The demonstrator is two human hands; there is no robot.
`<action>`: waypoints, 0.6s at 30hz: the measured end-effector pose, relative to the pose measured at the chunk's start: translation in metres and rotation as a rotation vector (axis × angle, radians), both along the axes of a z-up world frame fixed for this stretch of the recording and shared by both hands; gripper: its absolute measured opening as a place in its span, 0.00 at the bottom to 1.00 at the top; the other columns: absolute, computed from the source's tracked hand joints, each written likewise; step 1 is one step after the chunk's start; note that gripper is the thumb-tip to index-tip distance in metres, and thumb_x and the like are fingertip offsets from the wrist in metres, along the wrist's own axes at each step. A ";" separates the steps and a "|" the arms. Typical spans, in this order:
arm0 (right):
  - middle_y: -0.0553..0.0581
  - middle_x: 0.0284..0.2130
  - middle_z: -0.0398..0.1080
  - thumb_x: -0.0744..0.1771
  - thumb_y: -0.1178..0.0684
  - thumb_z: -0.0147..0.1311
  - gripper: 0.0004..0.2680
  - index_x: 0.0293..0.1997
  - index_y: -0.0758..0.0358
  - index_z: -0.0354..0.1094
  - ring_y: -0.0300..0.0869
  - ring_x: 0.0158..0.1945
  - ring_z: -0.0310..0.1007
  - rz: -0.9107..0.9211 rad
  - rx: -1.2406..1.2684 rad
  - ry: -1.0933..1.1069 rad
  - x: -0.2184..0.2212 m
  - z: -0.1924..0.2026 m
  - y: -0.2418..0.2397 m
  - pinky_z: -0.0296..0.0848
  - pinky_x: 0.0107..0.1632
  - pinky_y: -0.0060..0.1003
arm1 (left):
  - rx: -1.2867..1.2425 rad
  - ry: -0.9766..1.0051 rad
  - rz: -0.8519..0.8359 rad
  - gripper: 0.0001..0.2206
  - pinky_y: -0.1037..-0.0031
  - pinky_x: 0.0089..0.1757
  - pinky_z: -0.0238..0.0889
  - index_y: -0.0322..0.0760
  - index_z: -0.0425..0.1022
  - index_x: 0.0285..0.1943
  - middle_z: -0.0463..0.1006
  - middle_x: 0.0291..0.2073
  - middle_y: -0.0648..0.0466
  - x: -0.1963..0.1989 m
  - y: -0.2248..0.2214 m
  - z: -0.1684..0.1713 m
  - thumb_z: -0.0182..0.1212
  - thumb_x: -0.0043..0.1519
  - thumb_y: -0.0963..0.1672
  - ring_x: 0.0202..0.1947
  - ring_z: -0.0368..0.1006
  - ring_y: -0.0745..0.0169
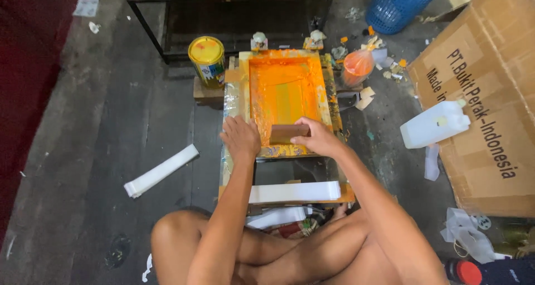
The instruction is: Manually screen printing orange ink onto white labels and peeling them from the press
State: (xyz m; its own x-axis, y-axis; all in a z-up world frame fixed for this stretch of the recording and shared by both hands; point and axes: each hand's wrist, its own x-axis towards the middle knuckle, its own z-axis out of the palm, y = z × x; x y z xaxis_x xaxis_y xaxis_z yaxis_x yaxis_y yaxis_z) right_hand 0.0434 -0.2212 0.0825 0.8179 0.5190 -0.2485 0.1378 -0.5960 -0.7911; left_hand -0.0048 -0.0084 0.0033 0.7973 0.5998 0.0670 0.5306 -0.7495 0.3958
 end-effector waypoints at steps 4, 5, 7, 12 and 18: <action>0.58 0.34 0.73 0.64 0.52 0.66 0.11 0.48 0.60 0.73 0.47 0.36 0.72 0.015 -0.023 0.052 0.018 0.001 0.003 0.70 0.39 0.42 | 0.009 0.011 -0.025 0.16 0.59 0.46 0.54 0.40 0.64 0.47 0.64 0.44 0.51 0.016 0.006 0.003 0.42 0.69 0.53 0.49 0.63 0.48; 0.57 0.33 0.73 0.64 0.53 0.66 0.11 0.48 0.60 0.74 0.45 0.35 0.71 0.031 -0.017 0.041 0.025 0.003 0.006 0.69 0.37 0.40 | 0.002 0.012 -0.029 0.15 0.61 0.46 0.54 0.41 0.65 0.48 0.63 0.44 0.53 0.022 0.008 0.004 0.40 0.70 0.53 0.49 0.63 0.50; 0.56 0.32 0.73 0.64 0.54 0.66 0.10 0.47 0.60 0.74 0.43 0.33 0.70 0.046 -0.013 0.047 0.042 0.001 0.011 0.68 0.36 0.38 | -0.009 0.028 -0.032 0.15 0.63 0.45 0.54 0.42 0.65 0.49 0.63 0.44 0.55 0.035 0.013 0.004 0.39 0.71 0.53 0.48 0.62 0.52; 0.55 0.27 0.69 0.61 0.53 0.69 0.12 0.45 0.59 0.73 0.44 0.31 0.69 0.024 0.046 -0.107 0.092 -0.012 0.028 0.67 0.35 0.39 | 0.001 -0.043 -0.022 0.15 0.63 0.42 0.52 0.38 0.65 0.50 0.63 0.44 0.52 0.071 0.021 0.012 0.41 0.70 0.51 0.47 0.62 0.49; 0.51 0.30 0.73 0.65 0.57 0.67 0.08 0.46 0.54 0.73 0.43 0.35 0.73 -0.019 0.150 -0.339 0.140 -0.031 0.044 0.68 0.40 0.37 | 0.014 -0.035 -0.027 0.16 0.65 0.41 0.51 0.38 0.67 0.54 0.64 0.44 0.54 0.100 0.031 0.015 0.40 0.71 0.51 0.46 0.63 0.54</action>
